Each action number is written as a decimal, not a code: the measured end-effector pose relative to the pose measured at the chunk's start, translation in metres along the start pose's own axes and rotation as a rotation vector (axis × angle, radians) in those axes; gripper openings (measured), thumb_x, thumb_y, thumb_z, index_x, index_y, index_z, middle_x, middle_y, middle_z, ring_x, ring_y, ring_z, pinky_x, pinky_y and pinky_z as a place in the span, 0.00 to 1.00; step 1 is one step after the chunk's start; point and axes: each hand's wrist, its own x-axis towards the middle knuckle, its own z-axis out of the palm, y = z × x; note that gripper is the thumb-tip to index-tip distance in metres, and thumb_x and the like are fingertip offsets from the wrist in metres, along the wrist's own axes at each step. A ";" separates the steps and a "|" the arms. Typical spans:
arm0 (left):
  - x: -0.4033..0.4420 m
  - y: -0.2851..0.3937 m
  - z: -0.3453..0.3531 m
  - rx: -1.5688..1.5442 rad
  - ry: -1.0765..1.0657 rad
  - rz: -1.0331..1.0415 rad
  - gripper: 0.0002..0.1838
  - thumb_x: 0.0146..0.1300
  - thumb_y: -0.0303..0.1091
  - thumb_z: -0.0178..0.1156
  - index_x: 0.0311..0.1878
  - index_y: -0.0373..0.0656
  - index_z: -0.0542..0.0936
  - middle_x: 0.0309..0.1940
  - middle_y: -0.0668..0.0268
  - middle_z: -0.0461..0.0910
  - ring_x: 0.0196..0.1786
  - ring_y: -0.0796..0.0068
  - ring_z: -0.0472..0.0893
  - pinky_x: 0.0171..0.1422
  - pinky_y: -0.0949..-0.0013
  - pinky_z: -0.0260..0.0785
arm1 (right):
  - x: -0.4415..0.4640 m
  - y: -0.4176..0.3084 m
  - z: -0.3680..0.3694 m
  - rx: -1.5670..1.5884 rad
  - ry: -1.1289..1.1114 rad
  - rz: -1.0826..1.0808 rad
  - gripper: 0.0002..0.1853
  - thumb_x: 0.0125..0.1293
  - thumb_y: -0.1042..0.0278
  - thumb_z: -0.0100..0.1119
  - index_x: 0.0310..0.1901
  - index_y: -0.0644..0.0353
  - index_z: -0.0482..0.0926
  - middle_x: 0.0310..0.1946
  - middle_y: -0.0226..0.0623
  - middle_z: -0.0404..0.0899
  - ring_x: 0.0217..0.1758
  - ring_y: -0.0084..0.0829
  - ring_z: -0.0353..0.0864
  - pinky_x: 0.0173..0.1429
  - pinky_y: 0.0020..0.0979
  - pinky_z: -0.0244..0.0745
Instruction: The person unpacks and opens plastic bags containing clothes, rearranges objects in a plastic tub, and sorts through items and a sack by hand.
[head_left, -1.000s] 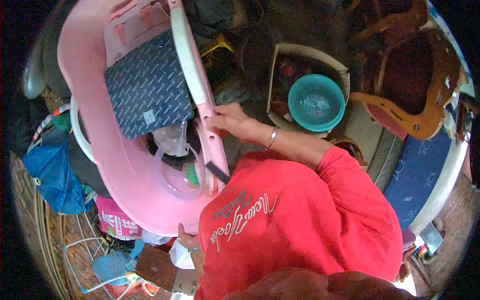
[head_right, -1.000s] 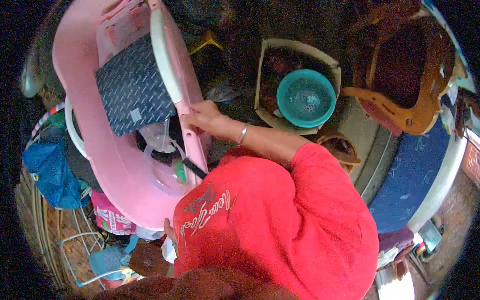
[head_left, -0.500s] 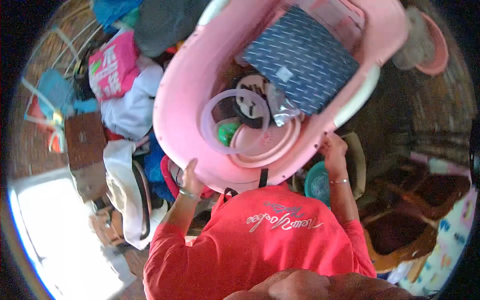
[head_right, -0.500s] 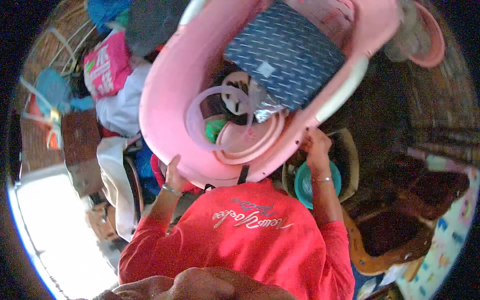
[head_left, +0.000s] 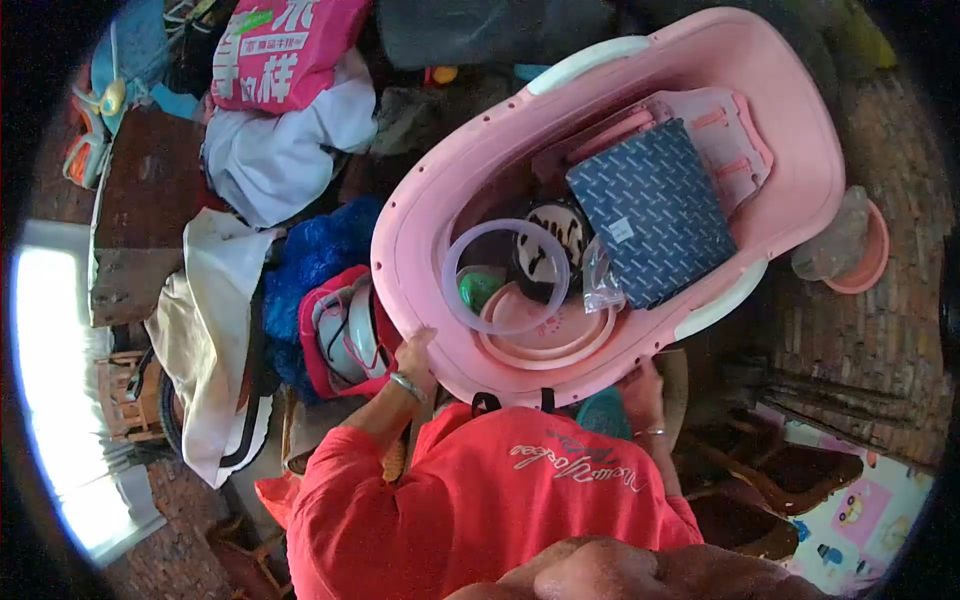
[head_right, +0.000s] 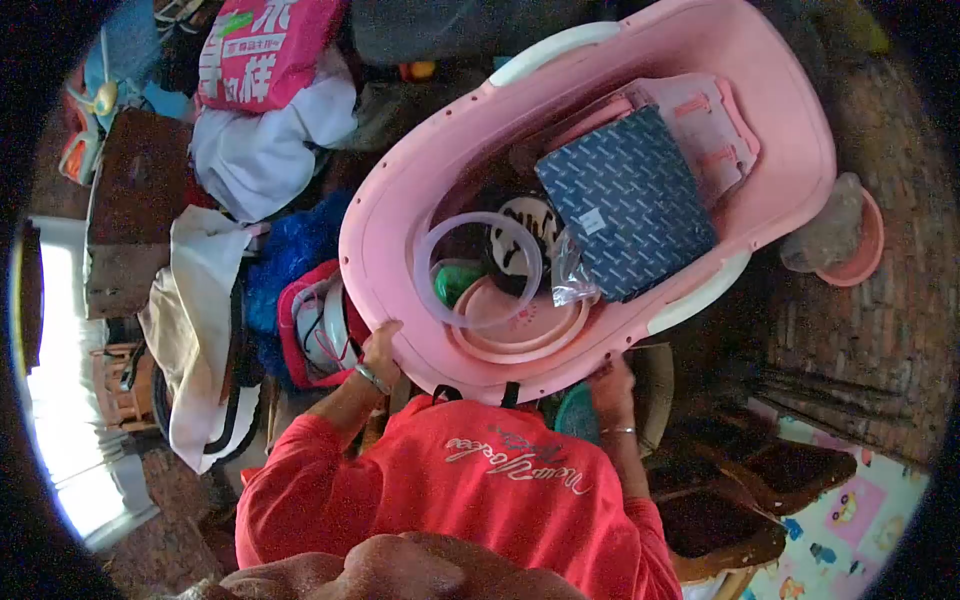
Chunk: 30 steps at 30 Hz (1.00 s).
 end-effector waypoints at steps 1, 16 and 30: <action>0.005 -0.012 -0.011 -0.002 -0.022 0.001 0.20 0.52 0.32 0.58 0.50 0.38 0.74 0.45 0.57 0.77 0.48 0.59 0.78 0.54 0.59 0.71 | -0.002 0.015 -0.010 -0.067 -0.059 0.049 0.16 0.68 0.54 0.48 0.47 0.57 0.74 0.43 0.31 0.78 0.44 0.33 0.77 0.52 0.37 0.73; -0.080 0.011 0.000 0.022 -0.374 -0.206 0.19 0.53 0.35 0.60 0.48 0.40 0.73 0.43 0.59 0.76 0.48 0.61 0.76 0.55 0.56 0.69 | -0.068 0.019 0.006 -0.317 0.197 -0.010 0.02 0.60 0.77 0.52 0.31 0.60 0.74 0.16 0.30 0.67 0.20 0.24 0.65 0.25 0.29 0.63; -0.235 -0.025 0.024 0.434 -0.489 -0.585 0.23 0.60 0.41 0.54 0.54 0.36 0.70 0.51 0.51 0.75 0.54 0.53 0.75 0.63 0.51 0.64 | -0.100 -0.052 -0.115 -0.040 0.144 -0.291 0.16 0.62 0.62 0.55 0.42 0.70 0.77 0.35 0.40 0.81 0.34 0.29 0.80 0.39 0.28 0.73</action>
